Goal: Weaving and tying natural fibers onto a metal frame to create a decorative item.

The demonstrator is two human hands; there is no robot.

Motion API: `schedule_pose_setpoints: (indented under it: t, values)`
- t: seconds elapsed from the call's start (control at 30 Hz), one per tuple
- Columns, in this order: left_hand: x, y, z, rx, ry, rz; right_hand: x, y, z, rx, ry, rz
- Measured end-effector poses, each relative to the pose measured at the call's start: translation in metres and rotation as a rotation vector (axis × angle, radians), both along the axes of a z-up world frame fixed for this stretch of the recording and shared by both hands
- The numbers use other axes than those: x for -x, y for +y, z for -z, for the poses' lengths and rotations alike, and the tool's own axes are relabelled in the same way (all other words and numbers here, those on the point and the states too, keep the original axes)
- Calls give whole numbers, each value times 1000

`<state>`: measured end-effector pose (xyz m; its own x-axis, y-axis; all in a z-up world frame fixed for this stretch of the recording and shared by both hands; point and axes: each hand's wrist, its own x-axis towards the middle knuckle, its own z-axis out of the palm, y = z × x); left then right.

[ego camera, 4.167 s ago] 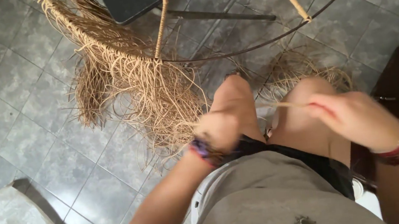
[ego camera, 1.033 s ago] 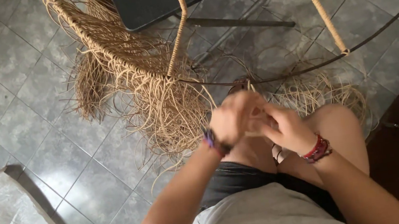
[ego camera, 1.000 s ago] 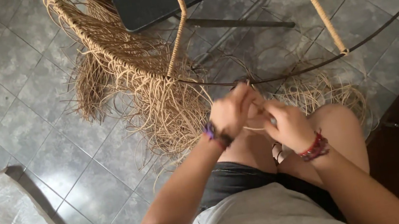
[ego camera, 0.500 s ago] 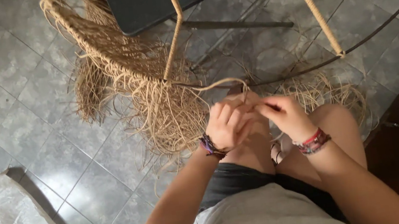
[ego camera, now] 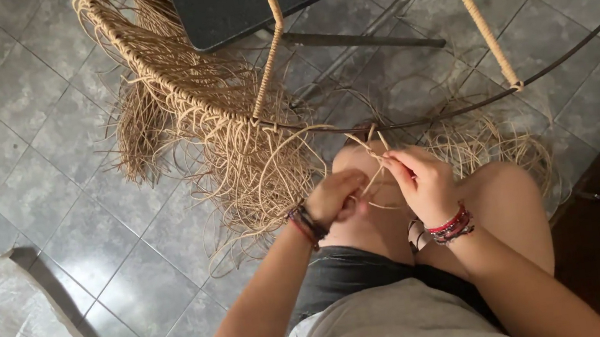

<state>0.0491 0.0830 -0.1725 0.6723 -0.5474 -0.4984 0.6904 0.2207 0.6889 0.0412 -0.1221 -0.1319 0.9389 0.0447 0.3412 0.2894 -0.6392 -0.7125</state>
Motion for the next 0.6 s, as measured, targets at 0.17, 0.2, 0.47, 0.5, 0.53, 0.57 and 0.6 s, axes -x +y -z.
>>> schedule_pose_setpoints:
  t: [0.17, 0.2, 0.47, 0.5, 0.53, 0.57, 0.6]
  values:
    - [-32, -22, 7, -422, -801, 55, -4, -1, 3, -52, 49, -2]
    - [-38, -30, -15, -356, -879, 133, -4, -4, 7, -88, 70, 9]
    - [-36, -35, 25, 198, -539, 1013, -9, 8, -13, -274, 294, -2]
    - [-39, -39, 28, 168, -515, 1065, -10, 9, -14, -277, 297, -24]
    - [-28, -33, 30, 165, -519, 1062, -12, 10, -16, -277, 293, -28]
    - [-17, -28, 33, 131, -496, 1115, -13, 11, -18, -269, 301, -38]
    - [-2, -22, 36, 100, -466, 1170, -11, 12, -19, -263, 315, -46]
